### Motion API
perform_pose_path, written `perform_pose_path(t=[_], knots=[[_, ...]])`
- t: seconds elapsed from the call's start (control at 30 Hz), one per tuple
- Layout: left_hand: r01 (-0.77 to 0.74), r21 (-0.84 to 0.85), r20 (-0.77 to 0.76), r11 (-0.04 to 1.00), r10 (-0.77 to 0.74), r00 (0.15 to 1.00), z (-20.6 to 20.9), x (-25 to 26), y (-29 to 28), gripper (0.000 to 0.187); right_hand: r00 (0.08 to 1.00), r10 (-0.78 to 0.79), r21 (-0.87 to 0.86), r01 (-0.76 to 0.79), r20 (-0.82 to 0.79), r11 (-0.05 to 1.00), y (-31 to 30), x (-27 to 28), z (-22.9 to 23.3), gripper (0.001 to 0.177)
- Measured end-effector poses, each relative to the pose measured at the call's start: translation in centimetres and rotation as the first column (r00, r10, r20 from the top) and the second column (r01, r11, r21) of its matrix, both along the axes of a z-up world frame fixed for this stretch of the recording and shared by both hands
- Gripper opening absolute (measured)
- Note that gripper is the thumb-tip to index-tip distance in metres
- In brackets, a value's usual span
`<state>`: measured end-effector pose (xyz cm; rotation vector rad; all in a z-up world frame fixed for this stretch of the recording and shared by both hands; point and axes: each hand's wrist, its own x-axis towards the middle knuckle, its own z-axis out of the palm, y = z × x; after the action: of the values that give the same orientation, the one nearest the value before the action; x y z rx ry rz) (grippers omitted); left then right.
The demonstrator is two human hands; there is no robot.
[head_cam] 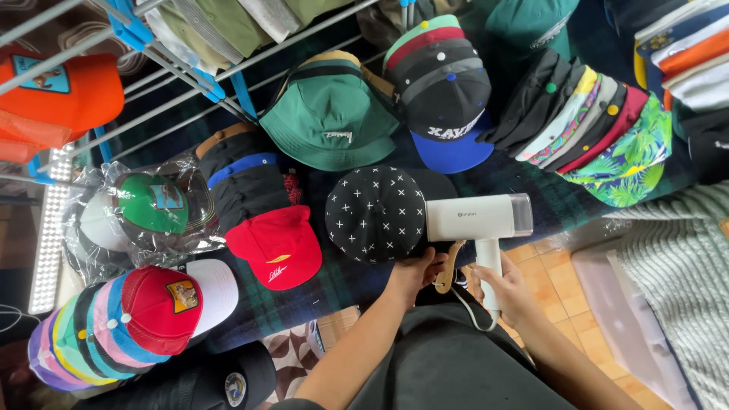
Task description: The person is cleaning various baseball caps and hats using a small brush and a handheld steamer.
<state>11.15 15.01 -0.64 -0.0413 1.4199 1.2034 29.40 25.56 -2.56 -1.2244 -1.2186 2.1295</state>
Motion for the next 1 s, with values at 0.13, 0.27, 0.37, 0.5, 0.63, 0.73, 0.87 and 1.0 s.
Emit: perform_pose_path(t=[0.13,0.27,0.37,0.5,0.63,0.73,0.87,1.0], knots=[[0.058,0.013,0.044,0.998,-0.058,0.997,0.2,-0.5,-0.8,0.04,0.995,0.022,-0.076,-0.015,0.096,0.997,-3.3,-0.9,5.4,0.02],[0.225,0.049,0.02,0.973,-0.226,0.974,0.3,-1.3,-2.0,0.037,0.996,-0.062,-0.07,0.067,0.067,0.995,-6.7,-1.2,5.7,0.035],[0.246,0.028,-0.002,0.969,-0.246,0.969,0.4,-2.4,-3.1,0.033,0.993,-0.087,-0.046,0.09,0.075,0.995,-9.2,-2.0,7.4,0.036],[0.226,0.082,0.017,0.971,-0.228,0.974,-1.7,-3.6,-4.0,0.026,0.981,-0.111,-0.024,0.116,0.158,0.993,-13.2,-2.4,6.3,0.036],[0.095,0.047,0.089,0.994,-0.099,0.991,-2.0,-3.6,-3.4,0.034,0.981,-0.188,0.012,0.187,0.055,0.982,-14.5,-3.8,6.6,0.046],[0.111,0.005,0.079,0.994,-0.111,0.991,0.6,-3.8,-2.7,0.029,0.966,-0.236,-0.057,0.243,0.109,0.968,-13.6,-4.7,6.6,0.034],[0.141,-0.026,0.121,0.99,-0.137,0.983,-0.1,-3.6,-2.6,0.031,0.944,-0.321,-0.034,0.325,0.078,0.945,-9.4,-5.1,6.2,0.021],[0.031,-0.059,0.174,0.998,-0.02,0.984,-1.2,-3.1,-2.1,0.029,0.983,-0.135,0.121,0.12,0.125,0.985,-2.0,-4.2,4.1,0.029]])
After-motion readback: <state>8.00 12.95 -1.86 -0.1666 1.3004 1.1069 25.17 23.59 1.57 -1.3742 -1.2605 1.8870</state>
